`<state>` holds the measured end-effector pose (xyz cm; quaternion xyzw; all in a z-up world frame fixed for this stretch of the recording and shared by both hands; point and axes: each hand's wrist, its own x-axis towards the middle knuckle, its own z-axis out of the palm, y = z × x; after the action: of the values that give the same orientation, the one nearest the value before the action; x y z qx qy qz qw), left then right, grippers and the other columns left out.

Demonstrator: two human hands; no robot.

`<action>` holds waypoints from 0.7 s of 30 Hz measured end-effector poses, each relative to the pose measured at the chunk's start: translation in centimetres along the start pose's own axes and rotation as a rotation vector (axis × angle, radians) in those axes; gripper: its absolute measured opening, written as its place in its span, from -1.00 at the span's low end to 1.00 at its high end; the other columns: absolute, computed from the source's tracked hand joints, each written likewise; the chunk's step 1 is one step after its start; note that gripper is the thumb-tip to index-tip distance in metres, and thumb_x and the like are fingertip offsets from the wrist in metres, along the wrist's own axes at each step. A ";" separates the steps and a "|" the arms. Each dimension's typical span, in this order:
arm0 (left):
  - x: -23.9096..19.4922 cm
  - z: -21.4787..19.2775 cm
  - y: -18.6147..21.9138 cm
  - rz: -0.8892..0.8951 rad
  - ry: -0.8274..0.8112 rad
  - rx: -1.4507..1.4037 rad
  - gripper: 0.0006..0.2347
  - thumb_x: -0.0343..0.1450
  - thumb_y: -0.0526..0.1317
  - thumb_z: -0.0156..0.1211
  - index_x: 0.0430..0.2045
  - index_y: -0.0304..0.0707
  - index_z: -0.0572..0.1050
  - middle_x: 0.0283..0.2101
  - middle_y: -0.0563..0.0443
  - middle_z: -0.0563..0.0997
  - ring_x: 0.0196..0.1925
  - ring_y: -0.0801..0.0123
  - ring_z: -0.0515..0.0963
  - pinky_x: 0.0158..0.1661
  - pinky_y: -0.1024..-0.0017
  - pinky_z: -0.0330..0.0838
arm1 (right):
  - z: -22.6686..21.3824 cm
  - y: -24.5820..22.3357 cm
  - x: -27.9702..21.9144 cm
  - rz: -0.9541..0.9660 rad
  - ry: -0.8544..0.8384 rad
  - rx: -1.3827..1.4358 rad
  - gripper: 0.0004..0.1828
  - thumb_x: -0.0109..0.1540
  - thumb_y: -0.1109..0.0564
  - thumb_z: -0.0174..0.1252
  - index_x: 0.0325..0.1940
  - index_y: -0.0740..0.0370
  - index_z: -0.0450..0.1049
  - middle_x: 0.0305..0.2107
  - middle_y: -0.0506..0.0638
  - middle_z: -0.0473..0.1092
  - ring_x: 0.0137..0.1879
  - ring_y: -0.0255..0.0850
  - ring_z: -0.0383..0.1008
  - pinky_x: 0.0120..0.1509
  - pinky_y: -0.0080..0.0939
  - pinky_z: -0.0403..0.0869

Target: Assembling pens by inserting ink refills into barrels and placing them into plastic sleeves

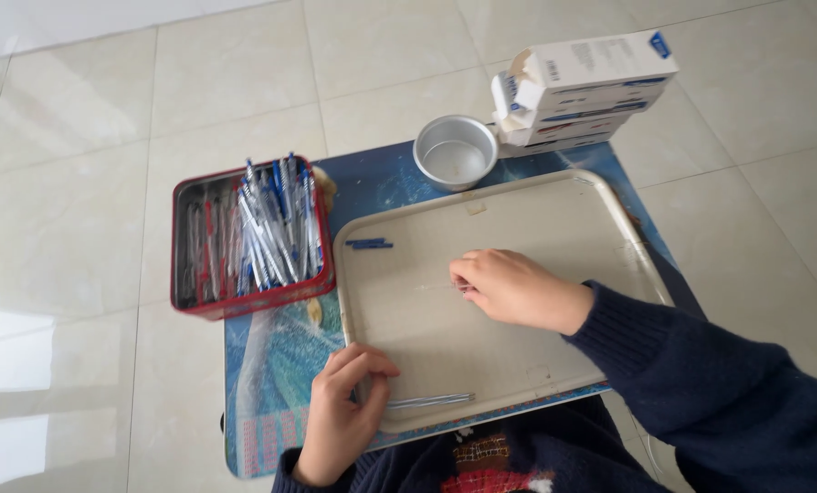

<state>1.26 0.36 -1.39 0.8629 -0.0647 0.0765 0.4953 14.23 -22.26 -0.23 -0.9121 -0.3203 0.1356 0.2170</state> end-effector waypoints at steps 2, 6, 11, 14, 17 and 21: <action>-0.2 0.1 0.0 -0.014 -0.006 0.015 -0.87 0.10 -0.45 0.08 -0.66 -0.22 0.54 -0.46 0.15 0.58 -0.41 0.39 0.49 -0.35 0.56 0.38 | 0.2 0.8 -0.5 0.010 0.021 -0.011 -0.93 0.07 0.27 0.11 -0.39 0.18 0.37 -0.41 -0.06 0.42 -0.35 -0.15 0.46 -0.19 -0.18 0.46; -0.4 0.6 -1.4 -0.077 -0.006 0.044 -0.86 0.07 -0.44 0.12 -0.67 -0.19 0.57 -0.44 0.17 0.61 -0.34 0.40 0.54 -0.26 0.55 0.42 | -0.2 4.7 -1.1 -0.007 0.036 -0.104 -0.91 0.11 0.31 -0.01 -0.33 0.20 0.34 -0.39 -0.02 0.41 -0.29 -0.17 0.46 -0.07 -0.17 0.46; -0.3 0.8 -1.8 -0.126 -0.024 0.066 -0.87 0.08 -0.44 0.13 -0.68 -0.22 0.59 -0.42 0.17 0.65 -0.30 0.40 0.55 -0.22 0.52 0.44 | -4.2 11.2 -1.2 0.208 0.122 -0.286 -0.89 0.16 0.27 -0.04 -0.24 0.21 0.35 -0.35 0.05 0.44 -0.26 -0.12 0.49 -0.10 -0.16 0.50; -0.2 0.8 -1.8 -0.136 -0.041 0.087 -0.88 0.09 -0.43 0.13 -0.68 -0.21 0.59 -0.42 0.18 0.65 -0.30 0.41 0.55 -0.21 0.52 0.43 | -5.0 14.7 -1.3 0.362 0.103 -0.377 -0.89 0.19 0.25 -0.05 -0.22 0.25 0.36 -0.29 0.08 0.44 -0.21 -0.14 0.50 -0.05 -0.17 0.51; -0.3 0.9 -2.0 -0.168 -0.052 0.108 -0.88 0.09 -0.43 0.14 -0.69 -0.21 0.60 -0.41 0.19 0.66 -0.28 0.42 0.54 -0.20 0.51 0.44 | -5.6 15.9 -1.6 0.395 0.182 -0.351 -0.95 0.20 0.24 -0.01 -0.29 0.24 0.36 -0.36 0.03 0.44 -0.26 -0.14 0.48 -0.08 -0.17 0.48; -0.2 1.0 -1.9 -0.167 -0.050 0.124 -0.88 0.09 -0.43 0.13 -0.70 -0.21 0.59 -0.43 0.18 0.65 -0.29 0.41 0.55 -0.20 0.51 0.44 | -5.8 15.9 -2.4 0.374 0.382 -0.228 -0.91 0.12 0.22 0.16 -0.38 0.26 0.38 -0.47 -0.01 0.39 -0.36 -0.16 0.41 -0.22 -0.20 0.41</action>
<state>1.47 0.49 -3.55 0.8960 -0.0002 0.0172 0.4437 22.99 -36.76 -2.57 -0.9828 -0.1133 -0.0378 0.1407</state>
